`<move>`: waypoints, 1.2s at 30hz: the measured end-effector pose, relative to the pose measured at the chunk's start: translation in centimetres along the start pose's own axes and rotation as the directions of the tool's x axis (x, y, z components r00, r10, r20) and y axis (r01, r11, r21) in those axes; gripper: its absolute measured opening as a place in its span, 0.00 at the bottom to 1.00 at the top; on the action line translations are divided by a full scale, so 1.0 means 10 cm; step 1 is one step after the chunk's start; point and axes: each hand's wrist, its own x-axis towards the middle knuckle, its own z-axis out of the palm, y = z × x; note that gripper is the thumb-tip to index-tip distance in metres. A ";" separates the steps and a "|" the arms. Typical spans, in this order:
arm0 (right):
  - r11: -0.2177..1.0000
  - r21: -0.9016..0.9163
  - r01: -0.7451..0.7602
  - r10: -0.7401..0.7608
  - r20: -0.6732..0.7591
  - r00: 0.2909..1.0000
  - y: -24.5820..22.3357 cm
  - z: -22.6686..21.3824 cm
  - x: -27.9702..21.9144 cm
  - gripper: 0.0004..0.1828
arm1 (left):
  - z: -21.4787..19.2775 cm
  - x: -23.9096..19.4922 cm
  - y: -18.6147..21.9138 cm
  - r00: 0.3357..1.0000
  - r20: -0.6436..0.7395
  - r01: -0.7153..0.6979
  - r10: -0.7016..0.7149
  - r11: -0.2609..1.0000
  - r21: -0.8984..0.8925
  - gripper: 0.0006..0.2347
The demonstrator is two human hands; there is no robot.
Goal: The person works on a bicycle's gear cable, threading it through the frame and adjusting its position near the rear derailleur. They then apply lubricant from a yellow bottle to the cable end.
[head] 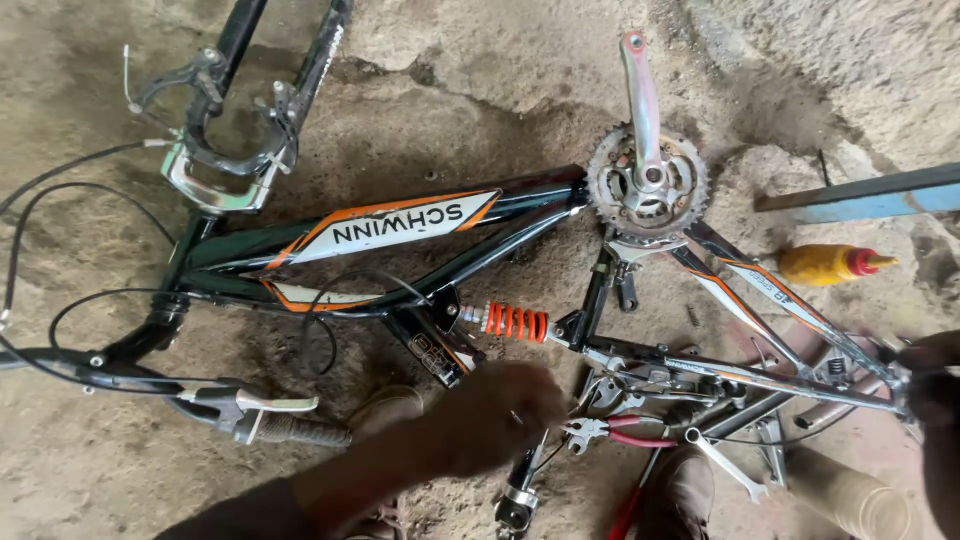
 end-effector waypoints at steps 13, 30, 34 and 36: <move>0.890 0.325 -0.320 0.119 0.510 0.852 -1.03 1.90 -0.69 0.09 | -1.29 -0.11 0.24 0.928 -0.351 0.036 0.124 0.909 0.414 0.19; 0.865 0.342 -0.366 -0.029 0.764 0.644 -1.02 2.03 -0.66 0.09 | -1.30 -0.17 1.05 0.816 -0.575 -0.051 0.061 0.998 0.032 0.20; 0.839 0.449 -0.307 -0.171 0.754 0.635 -1.02 1.97 -0.59 0.05 | -1.30 -0.17 1.11 0.863 -0.492 -0.112 0.117 0.993 0.040 0.16; 0.875 0.439 -0.203 -0.240 0.760 0.604 -1.11 2.05 -0.52 0.06 | -1.34 -0.13 1.27 0.857 -0.485 -0.134 0.174 0.984 0.116 0.17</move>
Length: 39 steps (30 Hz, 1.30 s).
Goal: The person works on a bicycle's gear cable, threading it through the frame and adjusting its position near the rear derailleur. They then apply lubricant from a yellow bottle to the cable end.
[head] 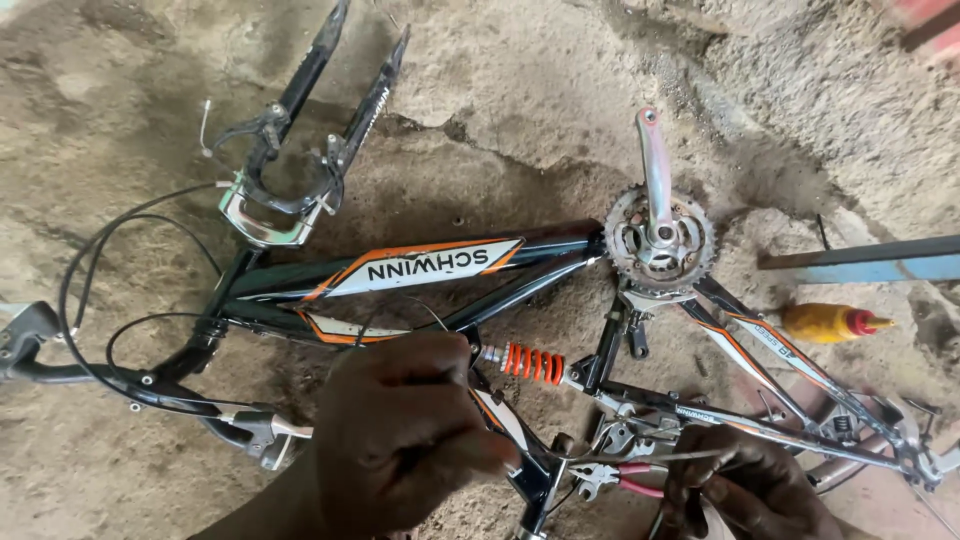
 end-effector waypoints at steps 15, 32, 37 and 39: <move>0.661 -0.673 -0.331 0.396 -0.062 0.916 0.43 0.18 0.19 0.05 | -0.81 -0.78 -0.18 0.787 0.006 0.388 -0.617 0.503 0.772 0.22; 0.156 -0.980 0.122 0.320 0.167 0.932 0.62 -0.22 1.27 0.52 | -0.37 -0.51 -0.49 0.833 0.059 0.379 -0.550 0.645 0.664 0.16; 0.324 -0.944 -0.066 0.303 0.037 0.952 0.35 -0.20 1.07 0.22 | -0.29 -0.33 -0.33 0.868 0.030 0.462 -0.497 0.826 0.322 0.23; 0.370 -0.899 -0.233 0.297 -0.123 0.947 0.09 -0.30 0.84 0.19 | -0.30 -0.27 -0.31 0.886 0.018 0.436 -0.463 0.845 0.310 0.23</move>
